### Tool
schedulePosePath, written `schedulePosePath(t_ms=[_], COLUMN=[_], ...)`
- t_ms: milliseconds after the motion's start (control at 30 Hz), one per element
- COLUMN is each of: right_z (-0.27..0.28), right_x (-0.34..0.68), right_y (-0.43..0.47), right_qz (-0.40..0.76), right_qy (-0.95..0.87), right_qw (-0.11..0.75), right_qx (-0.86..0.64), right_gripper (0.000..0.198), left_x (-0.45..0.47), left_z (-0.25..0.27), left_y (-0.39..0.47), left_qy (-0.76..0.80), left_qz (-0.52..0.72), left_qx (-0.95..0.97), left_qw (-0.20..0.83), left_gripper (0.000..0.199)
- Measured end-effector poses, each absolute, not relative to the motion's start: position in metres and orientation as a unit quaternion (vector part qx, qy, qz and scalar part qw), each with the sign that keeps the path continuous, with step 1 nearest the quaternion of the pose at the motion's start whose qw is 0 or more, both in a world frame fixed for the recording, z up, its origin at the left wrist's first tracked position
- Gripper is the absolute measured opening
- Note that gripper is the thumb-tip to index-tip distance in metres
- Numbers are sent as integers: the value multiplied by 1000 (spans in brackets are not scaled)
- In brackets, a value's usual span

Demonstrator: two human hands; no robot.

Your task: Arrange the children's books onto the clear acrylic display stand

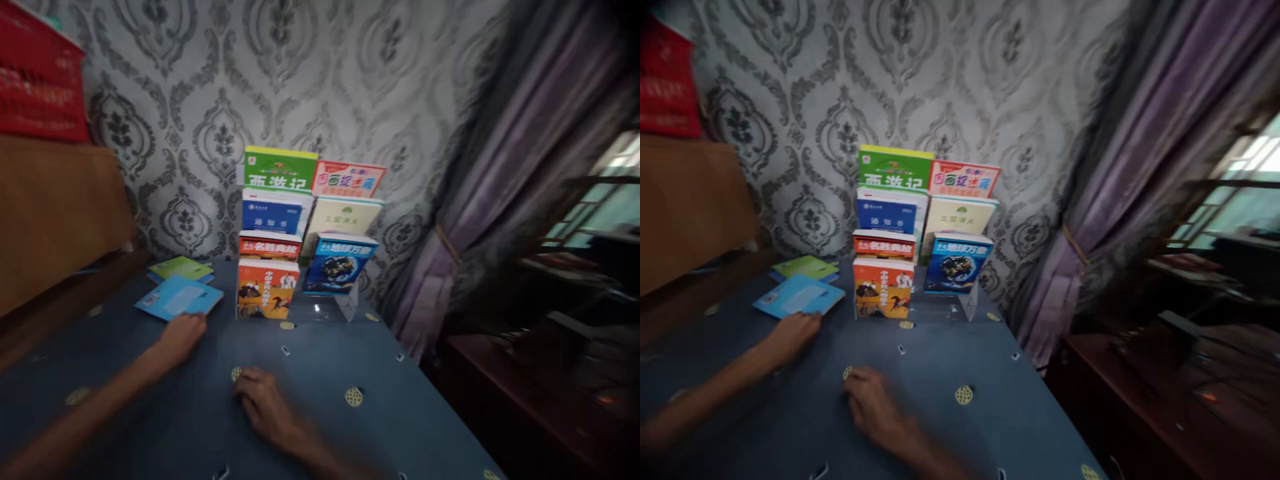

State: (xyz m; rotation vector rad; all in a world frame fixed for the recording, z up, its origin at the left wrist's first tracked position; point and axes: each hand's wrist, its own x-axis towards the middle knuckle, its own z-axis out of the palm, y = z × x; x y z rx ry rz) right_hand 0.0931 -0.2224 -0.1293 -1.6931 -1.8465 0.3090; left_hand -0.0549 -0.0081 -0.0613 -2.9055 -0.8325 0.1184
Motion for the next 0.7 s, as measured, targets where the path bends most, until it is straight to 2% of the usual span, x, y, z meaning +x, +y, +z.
schedulePosePath(t_ms=[133, 267, 333, 500, 700], right_z=[-123, -126, -129, -129, -120], right_x=[91, 91, 91, 90, 91], right_y=[-222, -226, -228, -226, -237], right_qz=[131, 134, 124, 116, 24], right_qy=[-697, -691, -683, -673, -688], right_qw=[336, 345, 350, 361, 443], right_qx=[-620, -621, -629, -635, -574], right_gripper=[30, 32, 32, 32, 28], left_x=[-65, -78, -85, -100, -111], left_z=[-62, -73, -88, -118, -127], left_y=[-32, 9, 35, 54, 9], left_qy=[-242, -364, -431, -372, -323], left_qz=[8, -79, -79, -153, -189], left_qx=[-970, -928, -899, -914, -926], left_qw=[-33, -4, -17, -43, -54], left_gripper=[40, 53, 60, 56, 52])
